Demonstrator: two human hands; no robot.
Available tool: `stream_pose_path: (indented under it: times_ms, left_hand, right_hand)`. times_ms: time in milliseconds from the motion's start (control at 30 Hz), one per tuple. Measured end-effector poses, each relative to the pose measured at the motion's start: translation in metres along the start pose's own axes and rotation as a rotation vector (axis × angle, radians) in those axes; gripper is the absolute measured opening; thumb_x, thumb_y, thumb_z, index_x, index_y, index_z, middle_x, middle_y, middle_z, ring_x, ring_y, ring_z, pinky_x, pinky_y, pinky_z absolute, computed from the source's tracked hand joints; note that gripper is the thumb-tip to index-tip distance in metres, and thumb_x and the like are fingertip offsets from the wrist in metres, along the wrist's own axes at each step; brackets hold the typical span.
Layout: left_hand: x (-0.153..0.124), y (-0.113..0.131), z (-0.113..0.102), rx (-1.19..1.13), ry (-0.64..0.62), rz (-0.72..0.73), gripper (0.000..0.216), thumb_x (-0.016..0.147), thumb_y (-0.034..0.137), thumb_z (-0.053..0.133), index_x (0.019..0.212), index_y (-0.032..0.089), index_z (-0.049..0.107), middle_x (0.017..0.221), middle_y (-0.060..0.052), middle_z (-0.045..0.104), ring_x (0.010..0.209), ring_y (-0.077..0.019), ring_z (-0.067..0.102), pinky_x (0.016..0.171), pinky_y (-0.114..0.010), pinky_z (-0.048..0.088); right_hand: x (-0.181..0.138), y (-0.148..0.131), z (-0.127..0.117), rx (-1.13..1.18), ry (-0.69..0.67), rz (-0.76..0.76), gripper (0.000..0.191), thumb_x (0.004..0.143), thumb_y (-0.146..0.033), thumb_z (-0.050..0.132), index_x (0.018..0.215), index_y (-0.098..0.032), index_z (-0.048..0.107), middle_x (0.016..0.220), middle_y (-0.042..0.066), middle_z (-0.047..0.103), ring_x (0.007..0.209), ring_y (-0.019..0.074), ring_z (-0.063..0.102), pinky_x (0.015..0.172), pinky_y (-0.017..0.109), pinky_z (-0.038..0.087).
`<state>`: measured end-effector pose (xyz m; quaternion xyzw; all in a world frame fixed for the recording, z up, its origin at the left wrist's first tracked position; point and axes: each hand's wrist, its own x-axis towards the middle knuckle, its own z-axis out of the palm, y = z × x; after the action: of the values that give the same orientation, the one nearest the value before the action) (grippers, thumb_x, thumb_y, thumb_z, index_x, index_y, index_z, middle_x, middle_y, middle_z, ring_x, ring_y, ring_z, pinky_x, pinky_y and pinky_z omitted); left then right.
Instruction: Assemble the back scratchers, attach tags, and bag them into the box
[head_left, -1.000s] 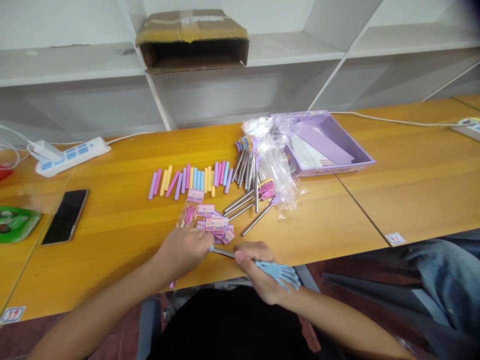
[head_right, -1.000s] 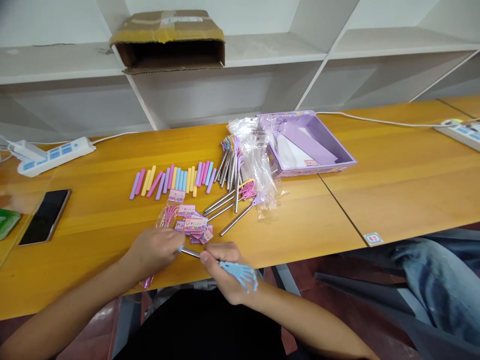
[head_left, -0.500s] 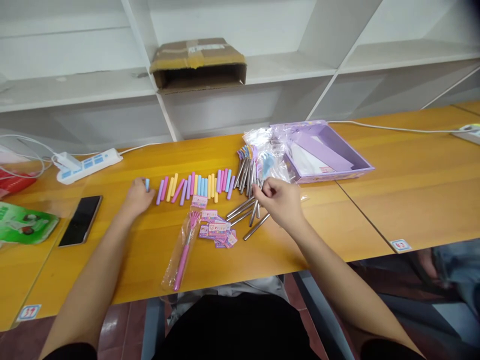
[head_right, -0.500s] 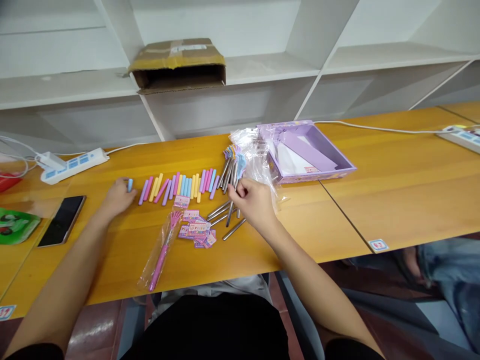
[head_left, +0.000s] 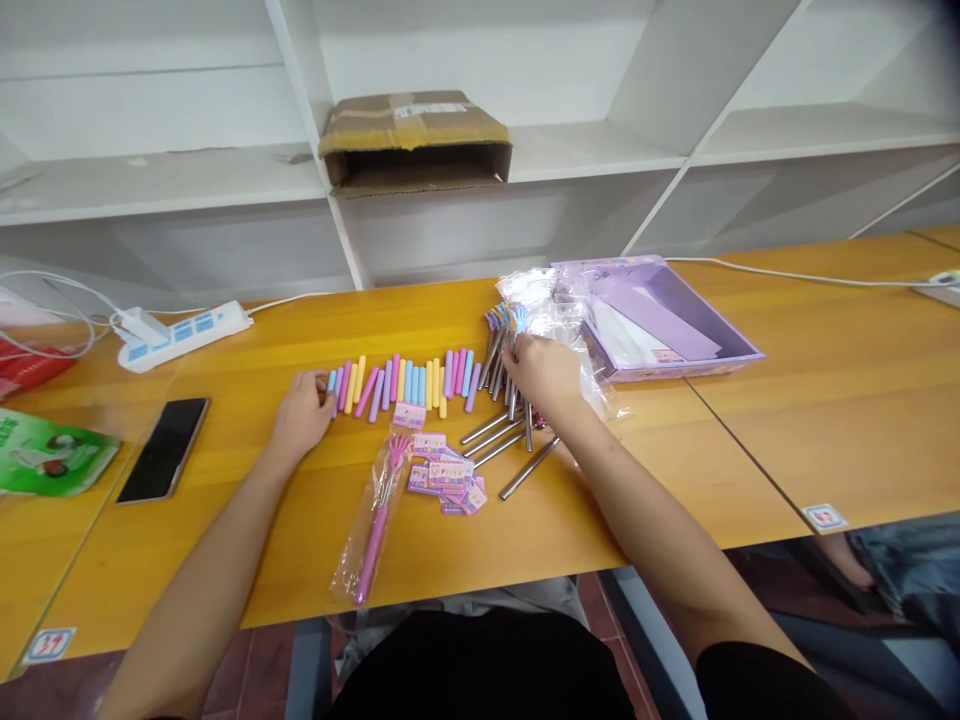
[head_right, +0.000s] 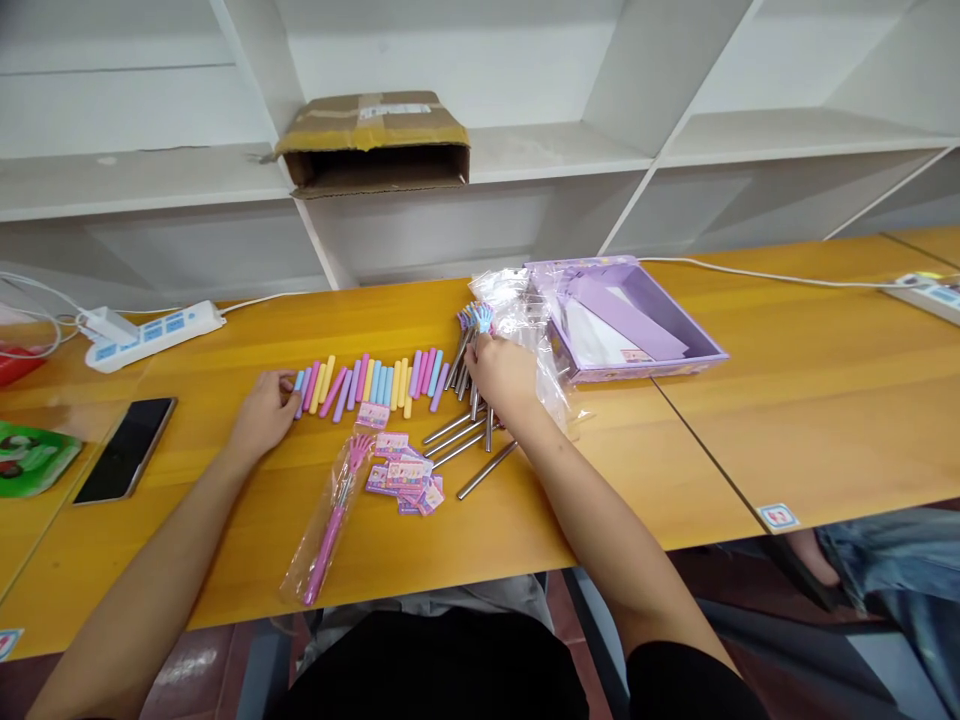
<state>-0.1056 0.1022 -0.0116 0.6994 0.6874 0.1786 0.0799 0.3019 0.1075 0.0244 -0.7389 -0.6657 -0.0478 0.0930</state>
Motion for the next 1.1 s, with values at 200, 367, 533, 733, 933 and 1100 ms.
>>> stream_pose_path:
  times_ms: [200, 367, 533, 733, 933, 1100]
  left_hand:
    - [0.0, 0.0, 0.002, -0.008, 0.008, 0.014, 0.038, 0.099, 0.032, 0.051, 0.132, 0.016, 0.06, 0.124, -0.016, 0.068, 0.119, -0.0342, 0.068, 0.11, -0.05, 0.054]
    - [0.002, 0.002, -0.001, 0.008, -0.013, -0.009, 0.038, 0.099, 0.033, 0.051, 0.132, 0.017, 0.061, 0.124, -0.016, 0.068, 0.117, -0.0339, 0.068, 0.11, -0.049, 0.055]
    - [0.003, 0.002, -0.001, 0.011, -0.002, 0.004, 0.038, 0.098, 0.033, 0.051, 0.13, 0.016, 0.061, 0.122, -0.016, 0.069, 0.116, -0.0336, 0.069, 0.11, -0.049, 0.054]
    - [0.003, 0.0, 0.001, 0.014, 0.01, 0.009, 0.037, 0.097, 0.033, 0.051, 0.128, 0.016, 0.061, 0.123, -0.016, 0.07, 0.117, -0.0347, 0.069, 0.108, -0.05, 0.055]
    - [0.004, 0.0, 0.001, 0.018, 0.005, -0.007, 0.035, 0.097, 0.035, 0.051, 0.126, 0.018, 0.061, 0.121, -0.015, 0.07, 0.116, -0.0339, 0.07, 0.108, -0.049, 0.056]
    - [0.004, 0.003, 0.0, 0.005, 0.0, -0.017, 0.034, 0.097, 0.034, 0.051, 0.125, 0.018, 0.06, 0.121, -0.015, 0.07, 0.115, -0.0337, 0.069, 0.109, -0.049, 0.055]
  right_hand:
    - [-0.004, 0.0, 0.007, 0.013, 0.053, -0.018, 0.043, 0.111, -0.046, 0.046, 0.104, -0.016, 0.075, 0.095, 0.018, 0.08, 0.08, 0.0273, 0.071, 0.07, 0.034, 0.039]
    - [-0.004, 0.024, -0.011, 0.119, 0.175, 0.049, 0.051, 0.109, -0.057, 0.048, 0.084, -0.019, 0.071, 0.08, 0.013, 0.074, 0.07, 0.0243, 0.063, 0.065, 0.034, 0.032]
    - [0.011, 0.1, -0.035, 0.233, 0.377, 0.2, 0.048, 0.111, -0.046, 0.039, 0.081, -0.022, 0.067, 0.077, 0.013, 0.068, 0.073, 0.0249, 0.06, 0.071, 0.037, 0.037]
    - [0.028, 0.175, 0.002, 0.228, 0.193, 0.401, 0.044, 0.102, -0.052, 0.054, 0.122, -0.015, 0.068, 0.125, 0.025, 0.075, 0.118, 0.0386, 0.065, 0.104, 0.052, 0.042]
    - [0.048, 0.186, 0.019, 0.244, 0.014, 0.456, 0.071, 0.095, -0.057, 0.071, 0.147, -0.011, 0.055, 0.108, 0.02, 0.082, 0.124, 0.0411, 0.067, 0.115, 0.061, 0.033]
    - [0.056, 0.188, 0.0, 0.451, 0.152, 0.45, 0.054, 0.092, -0.03, 0.076, 0.141, -0.009, 0.065, 0.102, 0.016, 0.078, 0.105, 0.0287, 0.071, 0.098, 0.044, 0.046]
